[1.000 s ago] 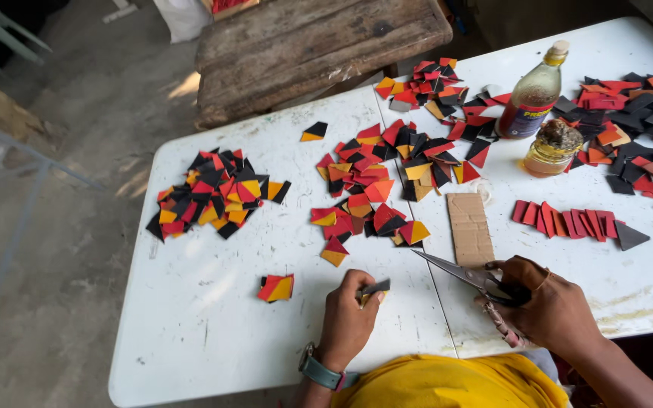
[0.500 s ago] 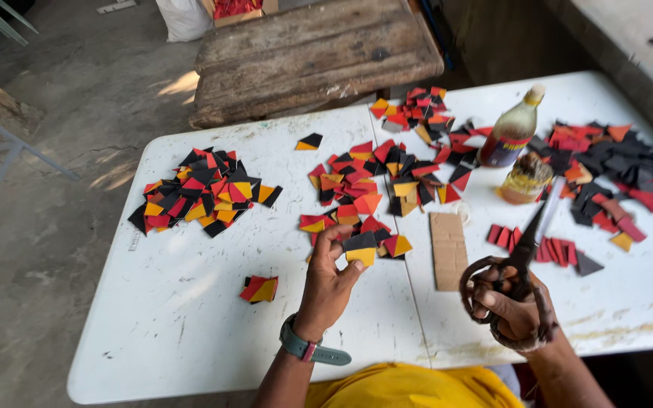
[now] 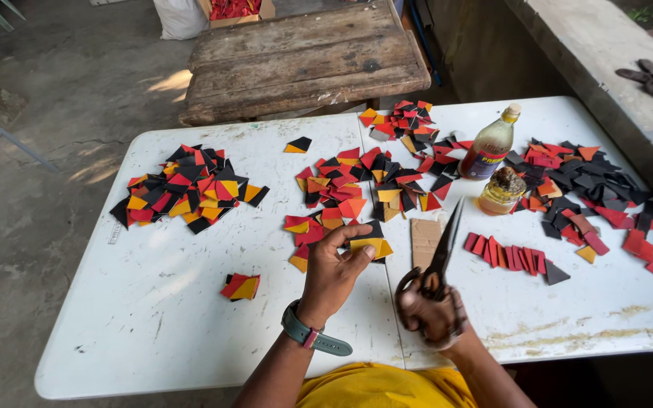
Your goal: The person arranges small triangular colored pieces on a cardboard base, applying adhesive from a small jar and using shears to trim edges. The person repeatedly picks up pieces, aligns them, and places them into a pattern on the table.
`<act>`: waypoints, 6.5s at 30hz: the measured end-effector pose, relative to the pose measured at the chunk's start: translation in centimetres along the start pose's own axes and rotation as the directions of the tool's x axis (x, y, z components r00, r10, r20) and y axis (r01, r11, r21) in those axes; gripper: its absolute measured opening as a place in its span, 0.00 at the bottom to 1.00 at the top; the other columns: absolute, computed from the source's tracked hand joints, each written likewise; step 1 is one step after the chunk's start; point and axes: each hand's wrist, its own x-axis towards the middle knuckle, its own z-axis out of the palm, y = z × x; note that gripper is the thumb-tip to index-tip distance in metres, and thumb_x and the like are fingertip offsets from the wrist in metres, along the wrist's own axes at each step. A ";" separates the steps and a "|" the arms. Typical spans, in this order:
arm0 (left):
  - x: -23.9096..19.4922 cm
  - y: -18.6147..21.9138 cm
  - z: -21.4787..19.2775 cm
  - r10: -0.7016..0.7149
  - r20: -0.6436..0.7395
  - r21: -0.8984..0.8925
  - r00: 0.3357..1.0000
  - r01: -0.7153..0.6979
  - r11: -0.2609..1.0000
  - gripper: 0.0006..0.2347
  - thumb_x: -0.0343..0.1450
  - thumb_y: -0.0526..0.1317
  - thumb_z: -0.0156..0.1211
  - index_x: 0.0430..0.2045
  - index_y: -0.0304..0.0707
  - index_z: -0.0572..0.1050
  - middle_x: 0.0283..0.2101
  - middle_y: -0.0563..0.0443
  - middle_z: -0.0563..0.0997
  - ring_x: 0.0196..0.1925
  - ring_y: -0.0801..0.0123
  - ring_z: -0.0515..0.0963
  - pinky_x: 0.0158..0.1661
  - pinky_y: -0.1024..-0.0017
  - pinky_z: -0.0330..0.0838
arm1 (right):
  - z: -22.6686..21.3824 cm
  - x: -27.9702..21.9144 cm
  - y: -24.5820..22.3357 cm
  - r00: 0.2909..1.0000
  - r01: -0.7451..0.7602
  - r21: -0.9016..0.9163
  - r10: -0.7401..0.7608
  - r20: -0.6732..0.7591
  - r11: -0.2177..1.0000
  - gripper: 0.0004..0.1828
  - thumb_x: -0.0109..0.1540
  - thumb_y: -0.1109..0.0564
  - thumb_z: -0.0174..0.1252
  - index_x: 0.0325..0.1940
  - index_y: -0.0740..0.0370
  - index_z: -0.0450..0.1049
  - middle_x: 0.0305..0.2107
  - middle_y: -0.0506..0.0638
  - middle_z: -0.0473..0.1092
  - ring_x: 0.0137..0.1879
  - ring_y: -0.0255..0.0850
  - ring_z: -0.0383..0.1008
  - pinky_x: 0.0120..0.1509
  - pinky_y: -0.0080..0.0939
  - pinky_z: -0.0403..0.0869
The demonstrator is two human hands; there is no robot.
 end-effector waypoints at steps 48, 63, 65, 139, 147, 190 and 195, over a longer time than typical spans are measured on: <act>0.8 0.5 6.3 0.146 0.015 0.081 0.989 -0.146 0.986 0.12 0.71 0.30 0.63 0.48 0.29 0.78 0.46 0.47 0.82 0.41 0.75 0.85 0.41 0.78 0.83 | 1.2 0.8 0.5 0.981 0.035 -0.146 -0.062 -0.185 0.989 0.12 0.66 0.53 0.54 0.34 0.64 0.69 0.17 0.47 0.67 0.18 0.33 0.65 0.21 0.35 0.65; -6.3 -0.7 -8.1 -0.039 -0.014 0.712 0.999 0.037 0.701 0.17 0.64 0.32 0.67 0.48 0.34 0.75 0.46 0.41 0.81 0.46 0.56 0.83 0.43 0.64 0.79 | -1.7 1.4 -0.9 0.944 -0.001 -0.233 -0.076 -0.321 0.973 0.11 0.60 0.55 0.68 0.30 0.63 0.73 0.18 0.47 0.70 0.20 0.32 0.67 0.21 0.35 0.66; -7.6 -1.0 -9.1 -0.016 -0.047 0.856 0.999 0.048 0.515 0.13 0.64 0.34 0.70 0.42 0.34 0.77 0.45 0.41 0.81 0.48 0.51 0.81 0.48 0.61 0.76 | -1.7 1.4 -0.6 0.938 -0.018 -0.223 -0.061 -0.342 0.975 0.11 0.60 0.55 0.67 0.31 0.63 0.73 0.18 0.47 0.71 0.20 0.33 0.68 0.21 0.35 0.67; 4.6 -0.2 -5.6 -0.321 0.253 0.273 0.913 0.251 0.929 0.15 0.71 0.29 0.53 0.53 0.32 0.74 0.38 0.50 0.85 0.39 0.76 0.83 0.42 0.73 0.81 | -1.0 1.2 -2.2 0.937 -0.170 -0.158 0.110 -0.331 0.973 0.16 0.61 0.50 0.64 0.32 0.68 0.75 0.20 0.53 0.72 0.20 0.40 0.70 0.22 0.40 0.70; 3.9 1.8 -5.2 -0.236 0.324 0.427 0.916 0.081 0.901 0.25 0.64 0.28 0.63 0.58 0.30 0.68 0.39 0.49 0.82 0.41 0.76 0.81 0.45 0.74 0.78 | -1.3 1.2 -1.7 0.952 -0.108 -0.124 0.067 -0.298 0.986 0.16 0.60 0.51 0.65 0.31 0.68 0.73 0.19 0.53 0.71 0.19 0.40 0.70 0.21 0.41 0.70; 5.1 -4.4 -6.0 -0.239 0.065 0.204 0.969 0.222 0.954 0.10 0.72 0.34 0.57 0.46 0.34 0.72 0.41 0.52 0.82 0.39 0.81 0.82 0.34 0.79 0.80 | -1.3 0.9 -1.8 0.962 -0.071 -0.151 0.027 -0.271 0.986 0.17 0.61 0.50 0.63 0.30 0.68 0.73 0.19 0.53 0.71 0.20 0.40 0.70 0.23 0.40 0.69; 7.0 -5.1 -11.7 -0.114 -0.247 0.374 0.962 0.203 0.905 0.12 0.70 0.36 0.64 0.47 0.36 0.78 0.38 0.49 0.85 0.29 0.73 0.77 0.28 0.75 0.70 | -1.3 0.8 -1.7 0.962 -0.079 -0.146 0.037 -0.272 0.986 0.18 0.62 0.50 0.63 0.30 0.69 0.72 0.19 0.53 0.71 0.20 0.40 0.69 0.23 0.41 0.68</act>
